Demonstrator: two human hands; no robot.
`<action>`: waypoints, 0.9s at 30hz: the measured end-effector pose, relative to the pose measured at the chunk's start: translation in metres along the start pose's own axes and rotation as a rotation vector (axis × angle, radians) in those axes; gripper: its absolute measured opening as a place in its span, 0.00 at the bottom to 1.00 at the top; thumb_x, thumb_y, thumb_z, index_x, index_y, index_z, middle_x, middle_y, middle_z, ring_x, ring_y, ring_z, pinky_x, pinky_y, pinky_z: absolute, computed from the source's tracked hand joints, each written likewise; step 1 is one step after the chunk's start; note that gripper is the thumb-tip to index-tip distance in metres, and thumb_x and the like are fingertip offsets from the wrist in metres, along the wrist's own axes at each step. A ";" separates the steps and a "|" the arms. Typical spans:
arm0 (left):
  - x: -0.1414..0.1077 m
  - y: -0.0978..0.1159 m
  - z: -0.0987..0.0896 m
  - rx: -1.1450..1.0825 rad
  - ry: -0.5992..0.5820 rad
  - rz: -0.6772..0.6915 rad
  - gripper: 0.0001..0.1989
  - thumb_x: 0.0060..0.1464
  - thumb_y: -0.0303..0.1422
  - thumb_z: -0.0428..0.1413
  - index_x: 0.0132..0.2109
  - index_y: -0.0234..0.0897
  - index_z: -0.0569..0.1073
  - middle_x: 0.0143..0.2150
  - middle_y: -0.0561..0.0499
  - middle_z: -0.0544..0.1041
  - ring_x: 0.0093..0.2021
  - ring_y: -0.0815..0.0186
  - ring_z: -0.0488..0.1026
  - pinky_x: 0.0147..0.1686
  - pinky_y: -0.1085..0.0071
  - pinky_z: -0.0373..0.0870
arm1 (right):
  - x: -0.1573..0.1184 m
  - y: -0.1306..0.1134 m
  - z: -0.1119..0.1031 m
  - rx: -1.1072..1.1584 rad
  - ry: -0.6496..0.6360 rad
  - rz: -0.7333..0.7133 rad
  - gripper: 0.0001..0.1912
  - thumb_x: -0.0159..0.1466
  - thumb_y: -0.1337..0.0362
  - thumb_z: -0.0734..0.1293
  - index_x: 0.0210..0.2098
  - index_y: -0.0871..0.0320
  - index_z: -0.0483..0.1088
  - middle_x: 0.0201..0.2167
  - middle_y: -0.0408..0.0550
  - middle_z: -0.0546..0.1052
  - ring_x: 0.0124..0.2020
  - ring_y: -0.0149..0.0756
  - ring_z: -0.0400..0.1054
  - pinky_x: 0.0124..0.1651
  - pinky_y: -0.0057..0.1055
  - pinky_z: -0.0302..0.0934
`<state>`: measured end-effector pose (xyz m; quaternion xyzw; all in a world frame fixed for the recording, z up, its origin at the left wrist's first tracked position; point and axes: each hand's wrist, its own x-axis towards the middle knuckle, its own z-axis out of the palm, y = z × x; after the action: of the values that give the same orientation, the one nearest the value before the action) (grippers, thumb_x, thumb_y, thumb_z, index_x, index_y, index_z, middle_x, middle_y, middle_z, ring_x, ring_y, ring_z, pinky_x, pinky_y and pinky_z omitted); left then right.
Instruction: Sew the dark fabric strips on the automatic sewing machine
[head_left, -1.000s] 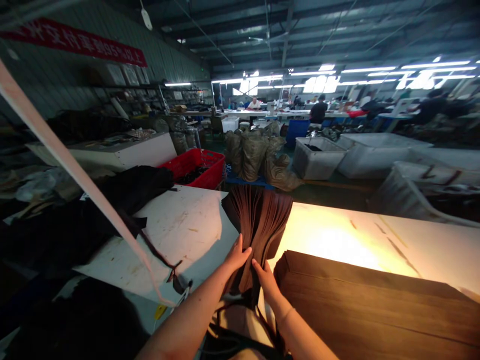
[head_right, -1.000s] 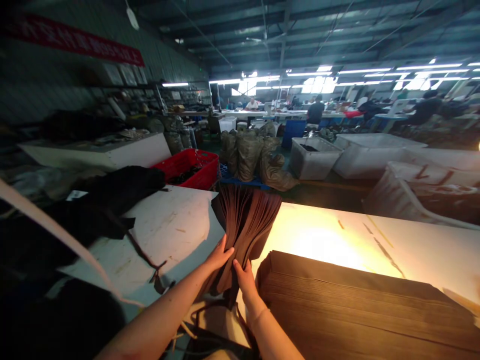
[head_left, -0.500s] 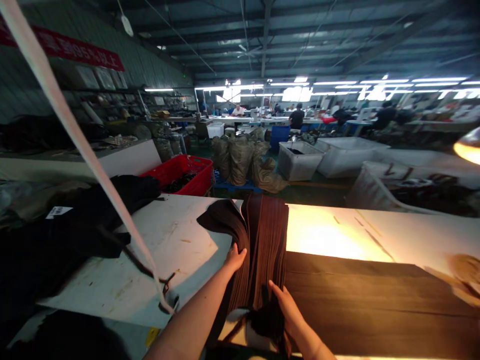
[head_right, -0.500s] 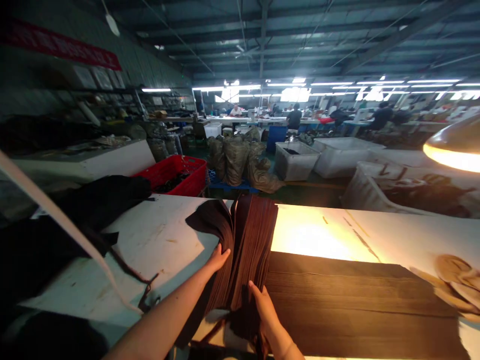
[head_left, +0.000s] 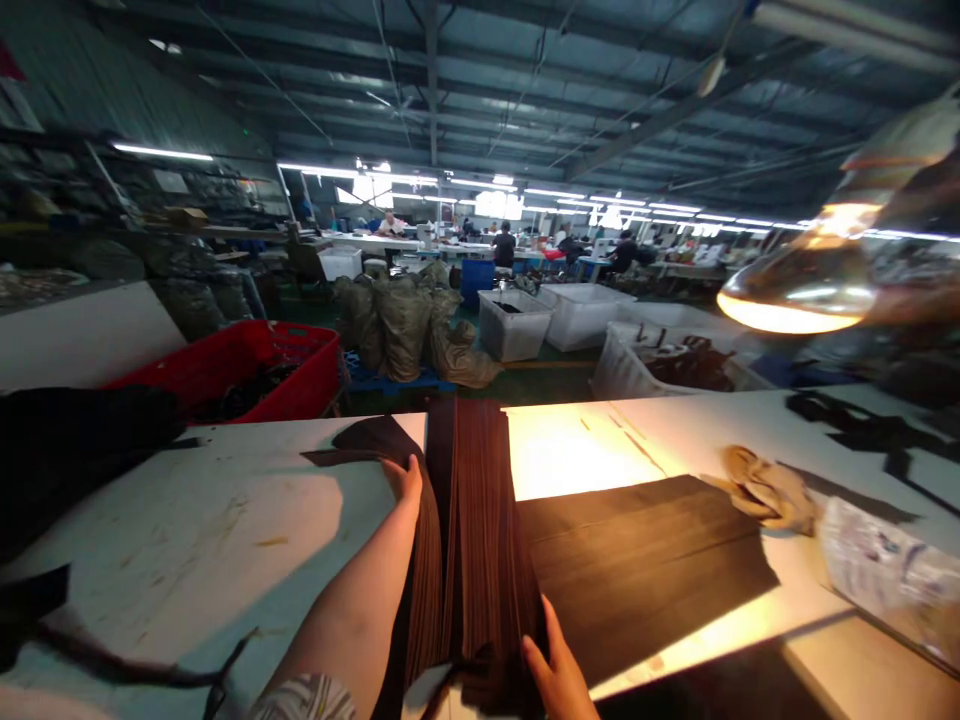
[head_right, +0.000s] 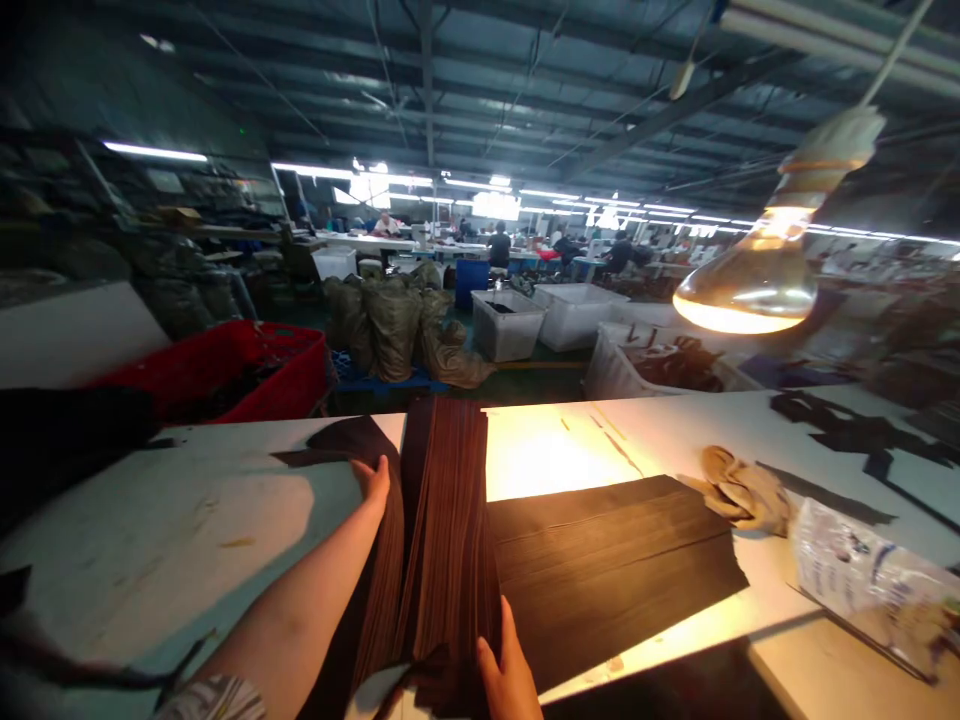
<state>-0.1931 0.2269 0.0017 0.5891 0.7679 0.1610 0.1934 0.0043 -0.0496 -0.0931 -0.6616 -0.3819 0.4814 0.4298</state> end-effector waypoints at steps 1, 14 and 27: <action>0.004 0.004 0.006 -0.003 0.024 -0.017 0.25 0.60 0.40 0.43 0.61 0.36 0.52 0.63 0.39 0.50 0.61 0.53 0.51 0.56 0.51 0.55 | 0.000 0.003 0.000 -0.003 0.003 0.005 0.40 0.53 0.54 0.64 0.62 0.54 0.46 0.62 0.48 0.54 0.62 0.38 0.45 0.64 0.35 0.38; 0.039 0.016 0.026 0.059 -0.125 0.047 0.31 0.53 0.44 0.46 0.62 0.41 0.52 0.65 0.42 0.49 0.62 0.47 0.49 0.54 0.43 0.52 | -0.004 0.010 0.006 -0.037 0.027 -0.029 0.37 0.57 0.58 0.61 0.62 0.60 0.44 0.62 0.50 0.54 0.62 0.38 0.46 0.63 0.35 0.41; 0.070 0.045 0.014 0.132 -0.029 0.238 0.22 0.58 0.36 0.44 0.59 0.36 0.58 0.57 0.37 0.61 0.56 0.48 0.60 0.48 0.51 0.62 | -0.014 -0.008 0.015 -0.010 0.083 -0.029 0.35 0.57 0.58 0.60 0.60 0.64 0.50 0.60 0.54 0.58 0.62 0.41 0.47 0.62 0.36 0.46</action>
<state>-0.1645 0.3067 0.0037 0.6897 0.6986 0.1234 0.1451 -0.0142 -0.0568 -0.0843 -0.6777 -0.3757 0.4452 0.4488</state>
